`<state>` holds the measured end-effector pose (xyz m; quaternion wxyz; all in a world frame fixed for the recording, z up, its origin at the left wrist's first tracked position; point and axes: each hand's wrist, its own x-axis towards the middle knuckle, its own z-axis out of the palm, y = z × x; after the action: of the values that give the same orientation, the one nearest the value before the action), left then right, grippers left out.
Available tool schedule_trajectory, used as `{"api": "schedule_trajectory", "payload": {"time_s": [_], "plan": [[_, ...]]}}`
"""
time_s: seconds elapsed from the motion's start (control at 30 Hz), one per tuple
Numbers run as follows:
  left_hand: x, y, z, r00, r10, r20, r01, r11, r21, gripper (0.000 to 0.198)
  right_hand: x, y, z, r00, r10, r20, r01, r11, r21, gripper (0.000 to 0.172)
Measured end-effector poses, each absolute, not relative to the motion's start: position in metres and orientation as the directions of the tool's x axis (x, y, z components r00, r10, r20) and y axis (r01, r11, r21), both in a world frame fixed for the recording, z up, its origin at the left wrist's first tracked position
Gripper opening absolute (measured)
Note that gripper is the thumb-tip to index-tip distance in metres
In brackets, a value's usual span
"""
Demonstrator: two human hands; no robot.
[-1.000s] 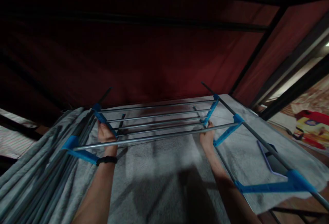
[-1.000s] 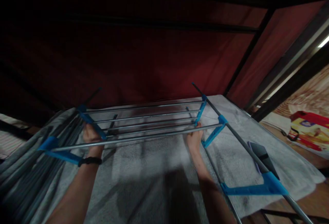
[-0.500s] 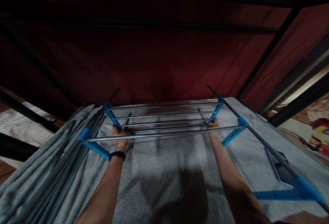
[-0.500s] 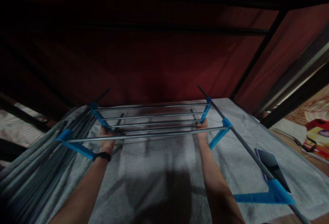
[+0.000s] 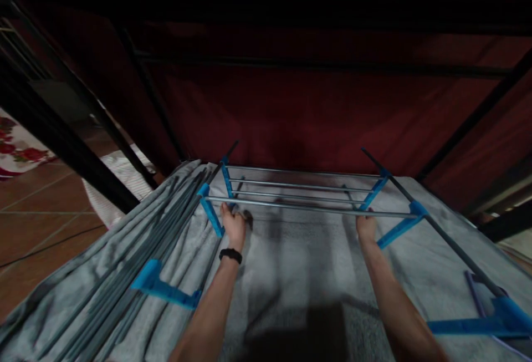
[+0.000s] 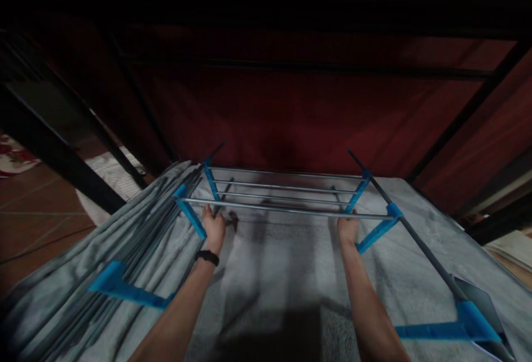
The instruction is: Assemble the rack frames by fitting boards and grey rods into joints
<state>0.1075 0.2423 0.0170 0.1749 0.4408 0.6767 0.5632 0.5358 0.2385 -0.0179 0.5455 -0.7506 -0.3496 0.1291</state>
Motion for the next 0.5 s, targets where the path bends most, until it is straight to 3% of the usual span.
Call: {"api": "schedule_trajectory", "payload": {"time_s": [0.2, 0.3, 0.37, 0.5], "plan": [[0.159, 0.094, -0.004, -0.338, 0.889, 0.308, 0.427, -0.147, 0.892, 0.057, 0.463, 0.143, -0.068, 0.614, 0.785, 0.080, 0.264, -0.109, -0.958, 0.063], [0.152, 0.026, -0.023, -0.179, 0.947, 0.268, 0.447, -0.164, 0.879, 0.051, 0.435, 0.081, -0.097, 0.550, 0.835, 0.012, 0.191, -0.111, -0.975, 0.057], [0.129, -0.010, -0.032, -0.068, 0.961, 0.269, 0.503, -0.200, 0.841, 0.044, 0.424, 0.044, -0.107, 0.539, 0.842, 0.043, 0.184, -0.067, -0.981, 0.049], [0.067, -0.067, -0.033, -0.095, 0.954, 0.284, 0.591, -0.175, 0.787, 0.029, 0.423, -0.012, -0.104, 0.527, 0.848, 0.044, 0.119, -0.022, -0.993, 0.042]]}}
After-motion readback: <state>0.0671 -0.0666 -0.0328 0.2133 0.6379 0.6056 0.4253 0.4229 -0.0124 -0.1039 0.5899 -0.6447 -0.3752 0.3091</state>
